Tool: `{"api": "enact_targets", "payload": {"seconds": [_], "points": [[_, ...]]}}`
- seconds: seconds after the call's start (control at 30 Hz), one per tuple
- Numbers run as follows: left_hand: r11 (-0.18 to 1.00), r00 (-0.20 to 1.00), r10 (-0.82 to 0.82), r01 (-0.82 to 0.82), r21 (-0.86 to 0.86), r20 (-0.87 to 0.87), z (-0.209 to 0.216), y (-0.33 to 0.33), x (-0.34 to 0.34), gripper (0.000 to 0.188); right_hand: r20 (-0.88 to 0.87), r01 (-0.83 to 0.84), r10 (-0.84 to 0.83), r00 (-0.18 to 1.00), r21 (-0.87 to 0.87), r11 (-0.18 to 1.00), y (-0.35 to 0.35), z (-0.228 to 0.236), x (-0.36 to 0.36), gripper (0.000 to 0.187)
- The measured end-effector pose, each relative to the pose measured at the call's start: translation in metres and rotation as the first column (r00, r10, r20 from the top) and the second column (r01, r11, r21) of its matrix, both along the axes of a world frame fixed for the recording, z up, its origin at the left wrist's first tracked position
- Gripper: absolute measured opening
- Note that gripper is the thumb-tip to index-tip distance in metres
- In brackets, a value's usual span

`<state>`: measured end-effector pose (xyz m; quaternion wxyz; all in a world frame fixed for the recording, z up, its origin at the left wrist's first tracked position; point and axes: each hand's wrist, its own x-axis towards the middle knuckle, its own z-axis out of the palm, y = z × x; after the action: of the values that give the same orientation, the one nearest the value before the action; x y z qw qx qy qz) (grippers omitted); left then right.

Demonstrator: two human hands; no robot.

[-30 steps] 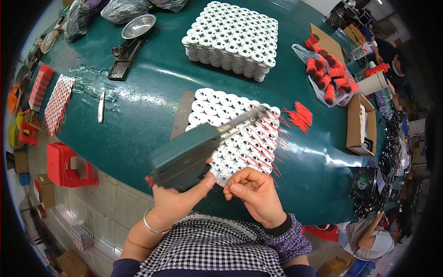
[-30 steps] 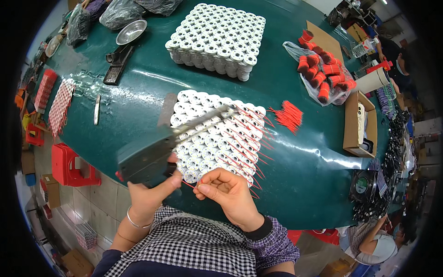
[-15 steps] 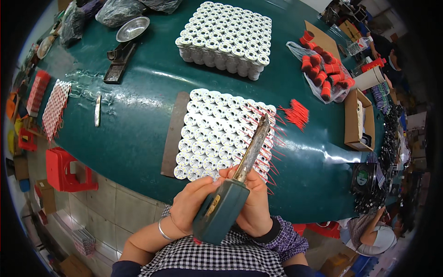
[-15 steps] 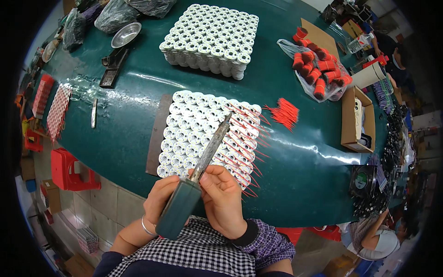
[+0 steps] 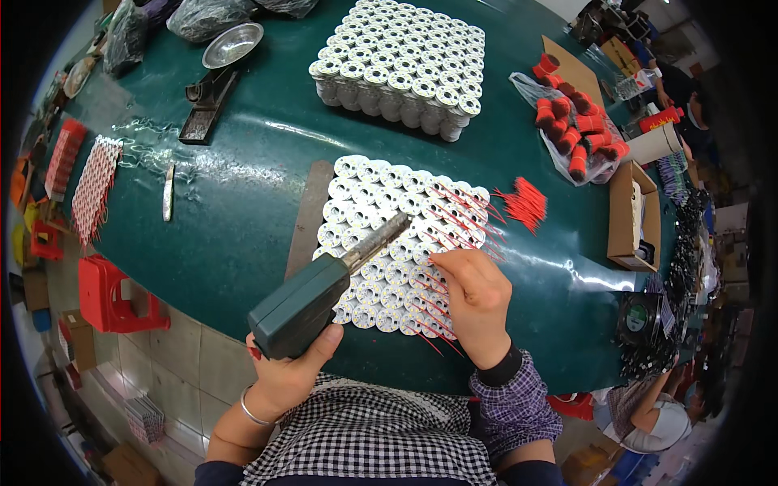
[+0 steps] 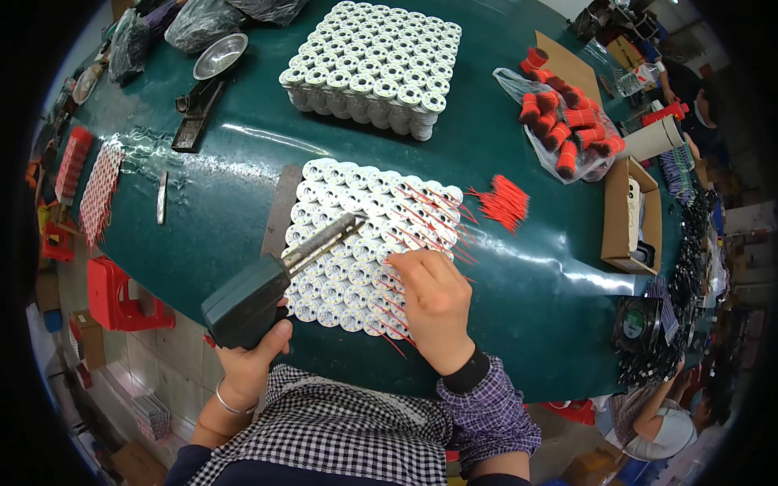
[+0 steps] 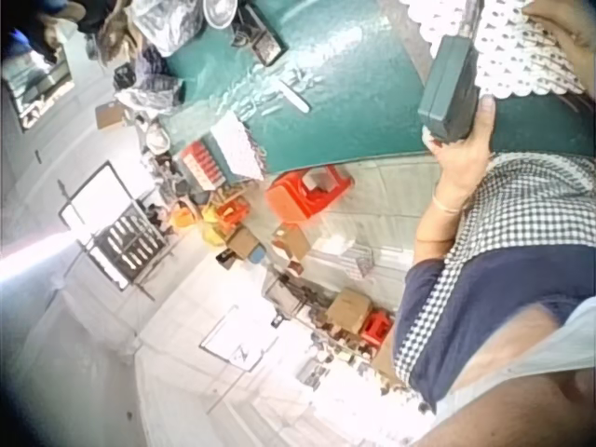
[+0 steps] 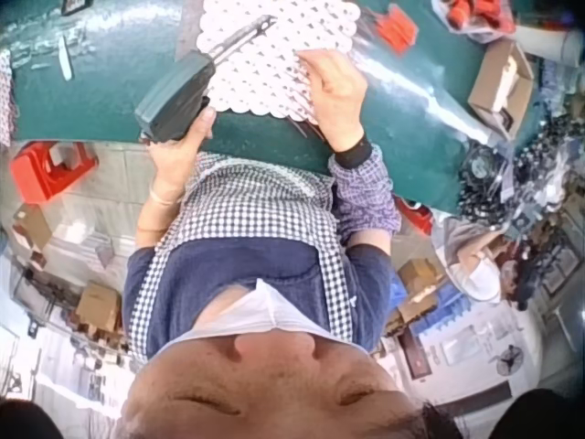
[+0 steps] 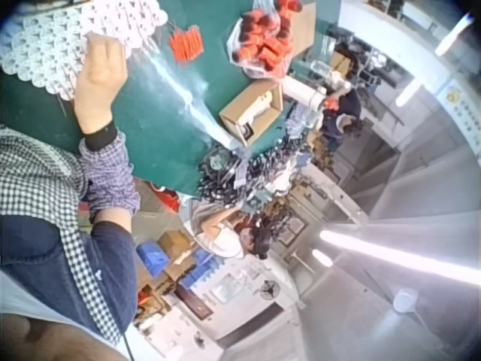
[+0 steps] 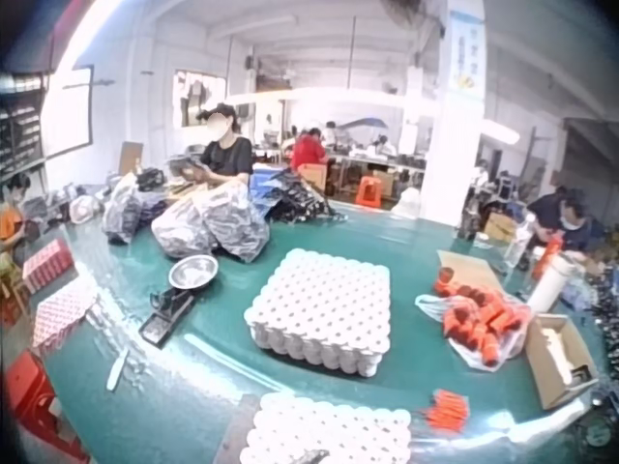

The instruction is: The person holds a soldering gun and solders red wires one by one onto an array of circular LED circuit boards on the workbench.

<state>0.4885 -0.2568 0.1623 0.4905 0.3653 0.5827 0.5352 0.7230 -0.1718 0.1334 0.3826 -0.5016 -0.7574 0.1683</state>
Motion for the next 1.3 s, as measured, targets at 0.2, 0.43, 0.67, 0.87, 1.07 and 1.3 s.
{"api": "enact_targets", "payload": {"seconds": [0.2, 0.43, 0.67, 0.87, 1.07, 1.3], "points": [[0.993, 0.991, -0.111, 0.107, -0.054, -0.076, -0.002, 0.004, -0.007, 0.024, 0.205, 0.019, -0.039, 0.978, 0.101, 0.995, 0.000, -0.013, -0.002, 0.025], [0.978, 0.955, -0.198, 0.207, 0.018, -0.220, -0.005, 0.007, -0.008, 0.023, 0.239, -0.012, -0.013, 0.971, 0.103, 0.995, -0.001, -0.018, -0.001, 0.025], [0.957, 0.921, -0.262, 0.286, 0.045, -0.289, -0.011, 0.009, -0.009, 0.024, 0.228, -0.010, -0.017, 0.973, 0.116, 0.993, 0.000, -0.018, -0.002, 0.026], [0.960, 0.919, -0.262, 0.280, 0.021, -0.294, -0.012, 0.010, -0.007, 0.020, 0.239, -0.015, -0.012, 0.971, 0.109, 0.994, 0.000, -0.018, -0.002, 0.027], [0.956, 0.904, -0.278, 0.294, 0.002, -0.325, -0.012, 0.010, -0.009, 0.017, 0.258, -0.012, -0.019, 0.966, 0.118, 0.993, 0.000, -0.017, -0.004, 0.028], [0.943, 0.871, -0.286, 0.329, 0.042, -0.400, -0.013, 0.007, -0.013, 0.022, 0.272, -0.018, -0.013, 0.962, 0.113, 0.993, -0.002, -0.021, -0.003, 0.028]]}}
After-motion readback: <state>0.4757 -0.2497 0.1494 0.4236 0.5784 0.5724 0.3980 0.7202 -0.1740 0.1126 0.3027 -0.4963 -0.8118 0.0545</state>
